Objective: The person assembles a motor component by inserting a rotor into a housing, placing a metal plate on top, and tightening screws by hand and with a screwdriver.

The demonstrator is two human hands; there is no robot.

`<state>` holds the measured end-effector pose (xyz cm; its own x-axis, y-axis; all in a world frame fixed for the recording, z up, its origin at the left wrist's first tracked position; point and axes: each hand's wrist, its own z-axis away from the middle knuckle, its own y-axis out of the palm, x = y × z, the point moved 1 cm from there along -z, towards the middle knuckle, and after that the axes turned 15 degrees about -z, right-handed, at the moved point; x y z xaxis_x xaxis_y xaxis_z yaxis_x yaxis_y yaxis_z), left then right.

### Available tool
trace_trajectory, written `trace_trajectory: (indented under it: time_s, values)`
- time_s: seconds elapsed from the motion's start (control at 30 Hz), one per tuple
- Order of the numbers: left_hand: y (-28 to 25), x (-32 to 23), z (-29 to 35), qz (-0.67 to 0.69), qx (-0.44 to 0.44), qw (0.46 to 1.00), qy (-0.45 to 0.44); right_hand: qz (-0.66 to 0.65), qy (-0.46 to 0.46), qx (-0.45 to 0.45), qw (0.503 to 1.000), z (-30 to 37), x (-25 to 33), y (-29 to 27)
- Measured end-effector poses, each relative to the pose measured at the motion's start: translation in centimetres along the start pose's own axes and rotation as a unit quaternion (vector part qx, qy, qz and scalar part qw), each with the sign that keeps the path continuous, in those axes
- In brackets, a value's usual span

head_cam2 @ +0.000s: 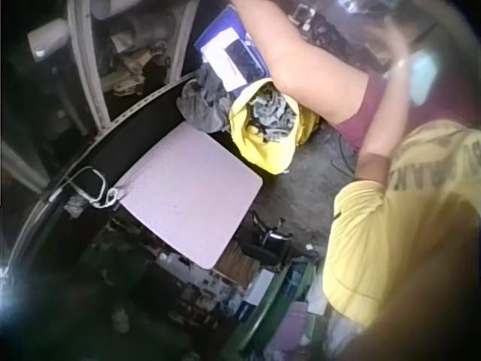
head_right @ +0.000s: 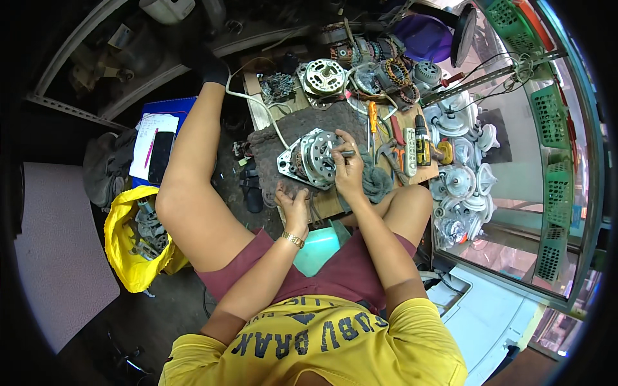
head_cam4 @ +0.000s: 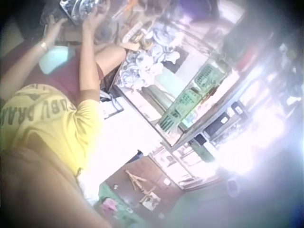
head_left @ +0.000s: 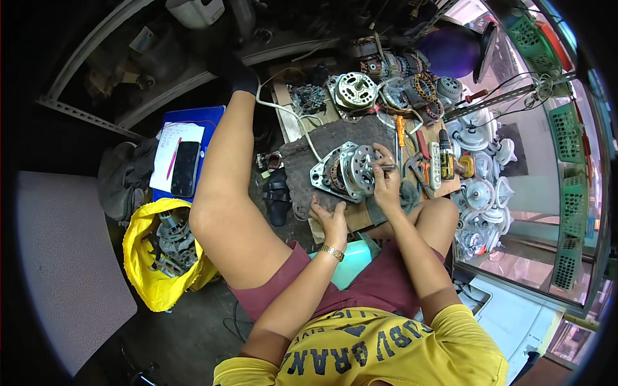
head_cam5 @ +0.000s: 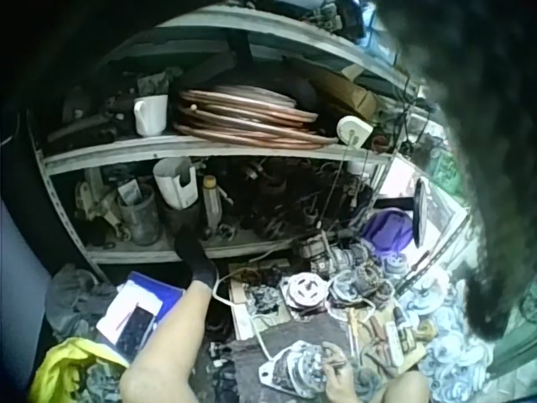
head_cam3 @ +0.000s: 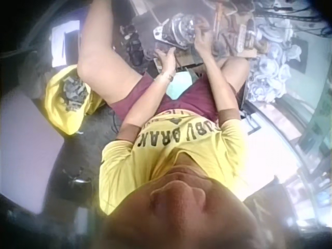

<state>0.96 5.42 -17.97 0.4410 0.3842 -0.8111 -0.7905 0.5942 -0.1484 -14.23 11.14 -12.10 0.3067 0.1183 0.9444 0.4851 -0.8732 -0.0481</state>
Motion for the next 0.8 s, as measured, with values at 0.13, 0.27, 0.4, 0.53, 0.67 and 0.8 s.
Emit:
trace_trajectory:
  time_s: [0.13, 0.27, 0.4, 0.53, 0.67, 0.8]
  values:
    - [-0.2, 0.3, -0.7, -0.004, -0.014, 1.0, 0.002, 0.017, 0.011, 0.004, 1.0, 0.0, -1.1, 0.7]
    - [0.3, 0.1, -0.7, 0.004, -0.029, 0.999, 0.014, 0.064, -0.001, 0.009, 0.998, 0.1, -2.0, 0.8]
    - [0.4, -0.3, -0.5, 0.086, -0.009, 0.996, 0.006, 0.098, 0.003, 0.014, 0.995, 0.2, -2.0, 1.1]
    - [-0.1, -0.3, -0.8, 0.04, 0.001, 0.999, 0.006, 0.15, -0.004, 0.031, 0.988, 0.2, -1.6, 1.9]
    - [0.1, 0.1, -1.0, 0.052, -0.005, 0.999, 0.006, 0.167, 0.014, 0.036, 0.985, 0.6, -1.8, 2.2]
    - [0.2, -0.1, -0.8, 0.023, 0.001, 1.0, -0.008, 0.168, -0.008, 0.024, 0.985, 0.4, -2.4, 1.8]
